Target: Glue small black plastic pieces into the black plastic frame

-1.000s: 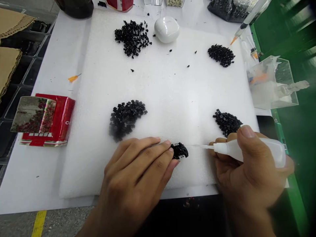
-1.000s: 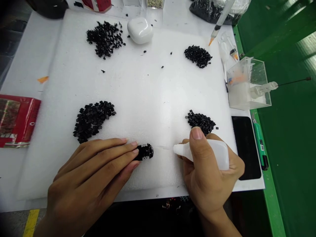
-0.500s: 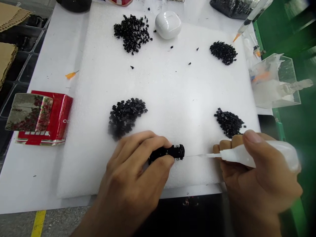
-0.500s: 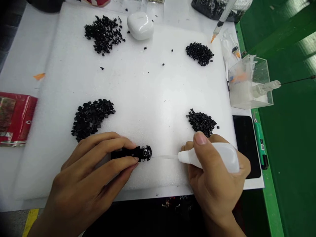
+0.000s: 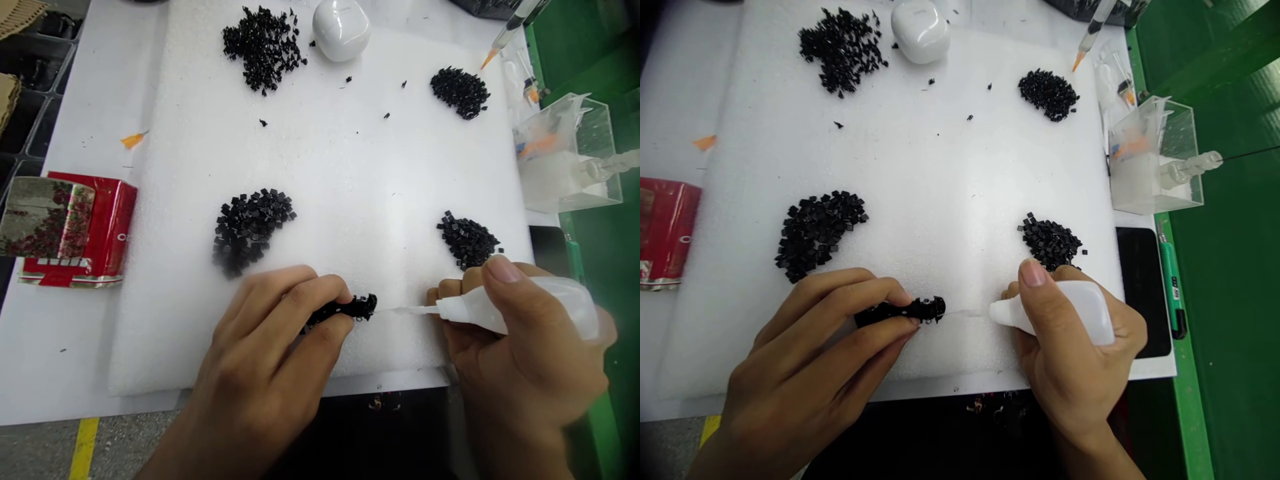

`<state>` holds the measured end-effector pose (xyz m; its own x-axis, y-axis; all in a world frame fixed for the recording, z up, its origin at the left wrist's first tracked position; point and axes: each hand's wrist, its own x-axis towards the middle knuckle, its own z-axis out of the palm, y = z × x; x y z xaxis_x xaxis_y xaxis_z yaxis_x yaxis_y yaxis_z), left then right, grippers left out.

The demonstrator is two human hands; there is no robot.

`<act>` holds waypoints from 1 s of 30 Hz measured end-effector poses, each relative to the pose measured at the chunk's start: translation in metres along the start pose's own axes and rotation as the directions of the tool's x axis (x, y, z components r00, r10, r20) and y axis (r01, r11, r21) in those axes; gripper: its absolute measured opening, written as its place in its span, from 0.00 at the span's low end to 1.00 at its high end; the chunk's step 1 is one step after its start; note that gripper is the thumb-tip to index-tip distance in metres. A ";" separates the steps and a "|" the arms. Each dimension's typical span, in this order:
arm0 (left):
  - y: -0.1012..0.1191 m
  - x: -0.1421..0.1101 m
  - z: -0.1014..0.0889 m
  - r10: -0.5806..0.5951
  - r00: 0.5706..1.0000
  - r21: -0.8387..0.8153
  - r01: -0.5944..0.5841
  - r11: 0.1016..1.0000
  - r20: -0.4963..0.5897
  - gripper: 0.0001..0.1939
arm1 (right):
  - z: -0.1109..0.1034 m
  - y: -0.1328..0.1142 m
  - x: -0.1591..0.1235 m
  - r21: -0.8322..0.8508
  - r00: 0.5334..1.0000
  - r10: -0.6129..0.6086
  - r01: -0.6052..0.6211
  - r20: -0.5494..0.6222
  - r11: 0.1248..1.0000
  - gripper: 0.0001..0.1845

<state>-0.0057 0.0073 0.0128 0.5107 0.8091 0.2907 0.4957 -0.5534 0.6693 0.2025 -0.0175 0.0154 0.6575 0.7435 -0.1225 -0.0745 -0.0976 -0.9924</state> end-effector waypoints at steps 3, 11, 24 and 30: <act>0.000 0.000 0.001 -0.005 1.000 -0.002 0.005 1.000 0.005 0.10 | 0.001 -0.001 0.001 0.008 1.000 -0.002 0.002 -0.002 1.000 0.18; 0.000 0.002 0.001 0.003 1.000 -0.012 -0.004 1.000 -0.009 0.09 | 0.002 -0.002 0.000 -0.059 0.997 0.041 -0.045 -0.068 0.997 0.17; -0.007 0.000 0.003 0.188 0.980 0.127 -0.195 0.973 0.065 0.21 | 0.012 -0.020 0.059 -0.292 0.933 -0.313 0.353 0.175 0.889 0.13; -0.017 -0.004 0.012 0.278 0.959 0.190 -0.282 0.940 0.047 0.29 | 0.021 -0.021 0.083 -0.605 0.794 -0.344 0.605 0.500 0.517 0.17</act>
<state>-0.0081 0.0109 -0.0075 0.6606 0.6132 0.4330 0.4560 -0.7860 0.4175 0.2427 0.0602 0.0258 0.1728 0.9553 0.2399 0.8132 -0.0009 -0.5820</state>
